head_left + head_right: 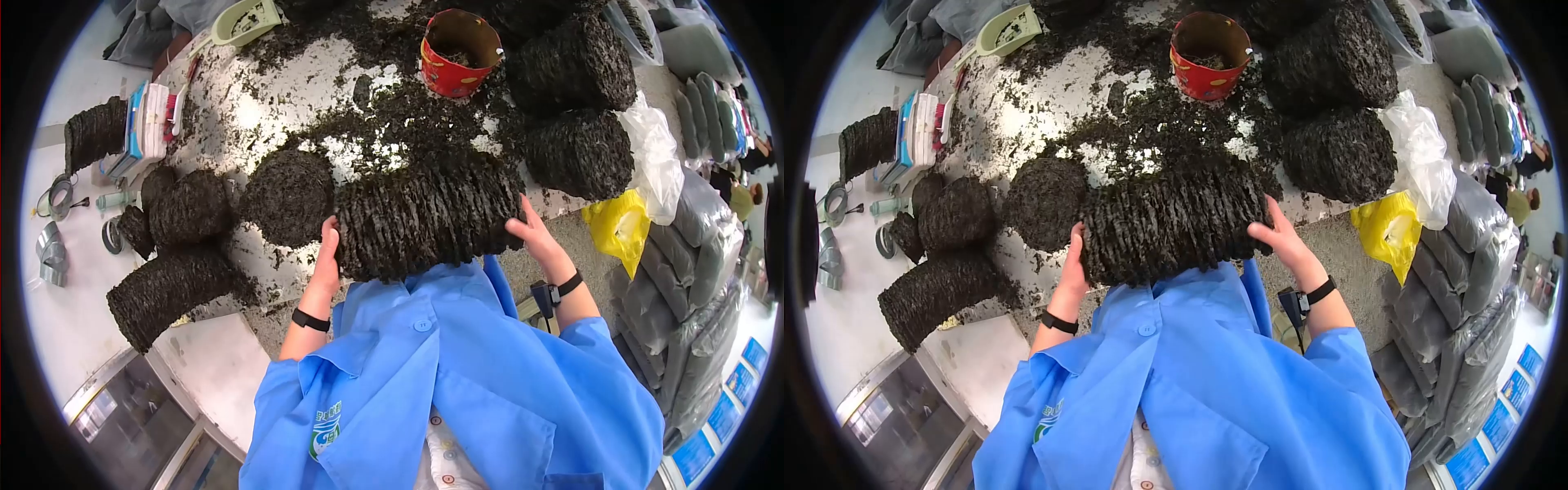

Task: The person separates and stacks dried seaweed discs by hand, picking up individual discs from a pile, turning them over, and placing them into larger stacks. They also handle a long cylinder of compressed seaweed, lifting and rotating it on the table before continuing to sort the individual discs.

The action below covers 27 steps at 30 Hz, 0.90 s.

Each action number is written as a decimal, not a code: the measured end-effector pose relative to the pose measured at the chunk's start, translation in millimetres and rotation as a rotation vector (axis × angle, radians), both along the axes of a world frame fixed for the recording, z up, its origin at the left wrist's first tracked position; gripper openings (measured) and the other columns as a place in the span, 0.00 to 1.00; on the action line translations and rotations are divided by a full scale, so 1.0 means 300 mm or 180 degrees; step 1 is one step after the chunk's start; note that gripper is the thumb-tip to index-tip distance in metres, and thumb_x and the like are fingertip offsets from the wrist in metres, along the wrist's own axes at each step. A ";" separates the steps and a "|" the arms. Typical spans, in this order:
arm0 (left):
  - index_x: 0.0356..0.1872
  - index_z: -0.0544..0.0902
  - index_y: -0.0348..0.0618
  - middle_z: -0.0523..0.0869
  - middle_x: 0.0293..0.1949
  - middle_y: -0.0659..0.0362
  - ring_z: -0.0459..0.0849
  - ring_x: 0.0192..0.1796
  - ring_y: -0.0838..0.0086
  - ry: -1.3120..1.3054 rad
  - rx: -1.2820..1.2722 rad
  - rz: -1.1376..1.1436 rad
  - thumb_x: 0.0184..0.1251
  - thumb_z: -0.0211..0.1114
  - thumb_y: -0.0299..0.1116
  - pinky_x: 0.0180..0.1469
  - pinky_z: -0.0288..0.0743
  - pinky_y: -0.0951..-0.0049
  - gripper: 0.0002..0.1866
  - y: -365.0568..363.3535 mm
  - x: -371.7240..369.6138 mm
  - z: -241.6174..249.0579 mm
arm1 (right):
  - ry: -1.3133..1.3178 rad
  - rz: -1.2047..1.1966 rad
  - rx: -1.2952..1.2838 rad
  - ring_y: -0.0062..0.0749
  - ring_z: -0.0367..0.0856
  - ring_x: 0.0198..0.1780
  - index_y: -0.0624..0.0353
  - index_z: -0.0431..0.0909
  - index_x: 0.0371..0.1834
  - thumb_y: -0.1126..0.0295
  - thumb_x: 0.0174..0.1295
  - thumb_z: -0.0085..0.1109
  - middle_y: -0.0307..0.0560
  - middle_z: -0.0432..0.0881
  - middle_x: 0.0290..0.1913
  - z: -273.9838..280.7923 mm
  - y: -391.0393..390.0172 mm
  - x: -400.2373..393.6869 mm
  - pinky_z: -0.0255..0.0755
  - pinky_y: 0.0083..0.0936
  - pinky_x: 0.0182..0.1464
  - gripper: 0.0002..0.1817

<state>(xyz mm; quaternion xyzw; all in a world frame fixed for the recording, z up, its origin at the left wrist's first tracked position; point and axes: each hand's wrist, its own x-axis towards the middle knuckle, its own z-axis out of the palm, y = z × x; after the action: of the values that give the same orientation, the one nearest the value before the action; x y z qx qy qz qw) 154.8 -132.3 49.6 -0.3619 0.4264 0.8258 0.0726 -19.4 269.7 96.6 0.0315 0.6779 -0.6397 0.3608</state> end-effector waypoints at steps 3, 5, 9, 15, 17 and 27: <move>0.78 0.54 0.42 0.63 0.75 0.46 0.65 0.75 0.60 -0.0139 -0.1503 -0.1128 0.70 0.68 0.50 0.76 0.58 0.62 0.45 -0.012 -0.037 0.028 | -0.0104 0.0265 0.0622 0.40 0.61 0.79 0.70 0.44 0.83 0.59 0.51 0.82 0.60 0.63 0.78 -0.059 -0.012 -0.014 0.56 0.34 0.78 0.64; 0.79 0.51 0.41 0.61 0.76 0.43 0.61 0.77 0.57 -0.0005 -0.1608 -0.1163 0.68 0.68 0.49 0.78 0.55 0.58 0.47 0.003 -0.012 -0.049 | -0.0194 0.0434 0.0511 0.41 0.63 0.77 0.74 0.47 0.81 0.59 0.45 0.86 0.61 0.66 0.76 -0.049 -0.028 -0.025 0.58 0.34 0.78 0.67; 0.79 0.52 0.41 0.60 0.77 0.44 0.59 0.79 0.57 0.0037 -0.1424 -0.1150 0.67 0.67 0.54 0.78 0.54 0.57 0.49 0.022 -0.018 0.028 | -0.0210 -0.0008 0.0249 0.37 0.75 0.69 0.67 0.58 0.78 0.65 0.48 0.83 0.52 0.77 0.68 -0.125 0.031 0.020 0.66 0.34 0.73 0.55; 0.74 0.71 0.44 0.69 0.75 0.50 0.70 0.72 0.57 0.1728 -0.3412 -0.2202 0.62 0.67 0.58 0.73 0.59 0.54 0.43 0.142 -0.333 0.574 | -0.1179 -0.1168 -0.2062 0.43 0.76 0.69 0.62 0.68 0.74 0.59 0.56 0.71 0.51 0.78 0.69 -0.366 0.160 0.023 0.66 0.42 0.74 0.42; 0.72 0.74 0.47 0.70 0.76 0.49 0.72 0.70 0.56 0.2396 -0.4864 -0.2781 0.58 0.70 0.52 0.71 0.59 0.52 0.40 0.251 -0.488 0.678 | -0.1188 -0.1774 -0.3180 0.43 0.72 0.72 0.56 0.71 0.72 0.54 0.64 0.64 0.46 0.76 0.71 -0.412 0.048 -0.010 0.66 0.42 0.74 0.34; 0.69 0.77 0.51 0.72 0.74 0.54 0.71 0.73 0.63 0.2921 -0.5477 -0.2155 0.58 0.71 0.48 0.74 0.57 0.53 0.36 0.572 -0.909 0.556 | -0.1685 -0.2633 -0.1574 0.40 0.77 0.63 0.36 0.73 0.66 0.28 0.71 0.29 0.39 0.80 0.62 -0.417 -0.229 -0.189 0.78 0.45 0.49 0.35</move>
<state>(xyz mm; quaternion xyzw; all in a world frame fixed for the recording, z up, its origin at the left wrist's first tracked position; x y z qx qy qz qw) -117.9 39.2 216.3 0.1975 0.9392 0.2363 -0.1519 -76.2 201.1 -28.6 0.3695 0.3246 -0.8386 0.2341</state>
